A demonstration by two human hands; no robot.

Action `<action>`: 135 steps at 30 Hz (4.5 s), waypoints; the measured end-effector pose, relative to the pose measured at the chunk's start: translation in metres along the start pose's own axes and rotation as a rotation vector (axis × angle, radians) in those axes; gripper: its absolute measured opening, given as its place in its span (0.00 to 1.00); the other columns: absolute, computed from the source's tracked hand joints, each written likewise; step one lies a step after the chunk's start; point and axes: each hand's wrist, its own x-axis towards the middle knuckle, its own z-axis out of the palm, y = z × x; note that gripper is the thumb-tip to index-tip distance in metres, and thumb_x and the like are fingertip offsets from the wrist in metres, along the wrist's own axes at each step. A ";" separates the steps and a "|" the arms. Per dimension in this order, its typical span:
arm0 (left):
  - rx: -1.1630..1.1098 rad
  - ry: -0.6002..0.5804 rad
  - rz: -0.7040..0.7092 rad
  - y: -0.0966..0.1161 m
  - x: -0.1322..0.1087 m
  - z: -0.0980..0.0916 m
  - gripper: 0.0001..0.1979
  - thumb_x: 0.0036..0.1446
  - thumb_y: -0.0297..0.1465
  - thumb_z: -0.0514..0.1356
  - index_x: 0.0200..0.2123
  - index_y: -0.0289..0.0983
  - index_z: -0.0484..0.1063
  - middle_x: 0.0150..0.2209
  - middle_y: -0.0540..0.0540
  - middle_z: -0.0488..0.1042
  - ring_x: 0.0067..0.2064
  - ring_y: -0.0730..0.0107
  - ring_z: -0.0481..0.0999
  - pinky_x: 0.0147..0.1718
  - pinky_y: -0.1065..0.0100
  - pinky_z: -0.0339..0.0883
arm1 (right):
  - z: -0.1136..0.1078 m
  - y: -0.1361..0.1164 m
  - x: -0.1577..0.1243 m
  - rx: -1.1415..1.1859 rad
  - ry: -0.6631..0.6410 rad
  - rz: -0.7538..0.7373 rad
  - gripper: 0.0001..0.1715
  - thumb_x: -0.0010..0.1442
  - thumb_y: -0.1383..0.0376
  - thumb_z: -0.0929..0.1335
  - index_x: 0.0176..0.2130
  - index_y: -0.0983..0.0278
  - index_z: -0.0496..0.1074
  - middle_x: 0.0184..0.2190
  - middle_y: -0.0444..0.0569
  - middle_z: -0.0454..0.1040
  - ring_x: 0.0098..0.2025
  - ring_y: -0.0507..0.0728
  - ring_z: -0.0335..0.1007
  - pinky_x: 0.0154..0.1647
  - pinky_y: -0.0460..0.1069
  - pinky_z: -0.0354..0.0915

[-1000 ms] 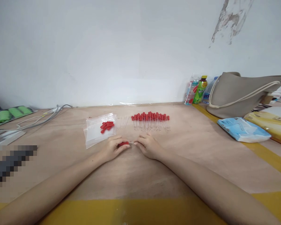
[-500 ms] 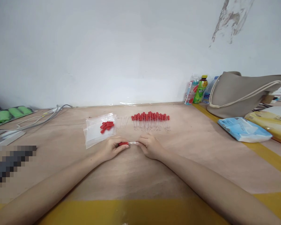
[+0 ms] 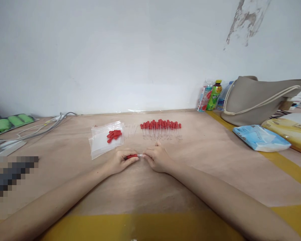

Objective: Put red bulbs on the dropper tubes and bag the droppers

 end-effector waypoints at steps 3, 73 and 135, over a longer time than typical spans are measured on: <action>0.005 -0.007 0.004 0.000 0.000 0.000 0.11 0.58 0.35 0.53 0.32 0.36 0.73 0.28 0.49 0.72 0.30 0.74 0.69 0.31 0.73 0.61 | 0.001 0.001 0.001 -0.013 -0.027 0.014 0.18 0.62 0.65 0.56 0.28 0.66 0.69 0.22 0.45 0.71 0.24 0.49 0.58 0.33 0.49 0.45; 0.587 0.317 -0.535 -0.089 0.029 -0.041 0.20 0.59 0.40 0.47 0.52 0.43 0.65 0.53 0.40 0.62 0.55 0.53 0.58 0.52 0.51 0.51 | 0.063 0.032 0.109 -0.303 0.031 0.474 0.18 0.60 0.58 0.59 0.36 0.59 0.75 0.37 0.52 0.71 0.40 0.58 0.61 0.42 0.55 0.45; 0.589 0.195 -0.298 -0.073 0.046 -0.064 0.16 0.56 0.37 0.50 0.37 0.35 0.73 0.38 0.42 0.72 0.43 0.61 0.70 0.44 0.63 0.62 | -0.001 0.019 -0.007 -0.180 0.100 0.378 0.11 0.53 0.65 0.65 0.37 0.63 0.73 0.31 0.48 0.70 0.37 0.55 0.63 0.41 0.52 0.51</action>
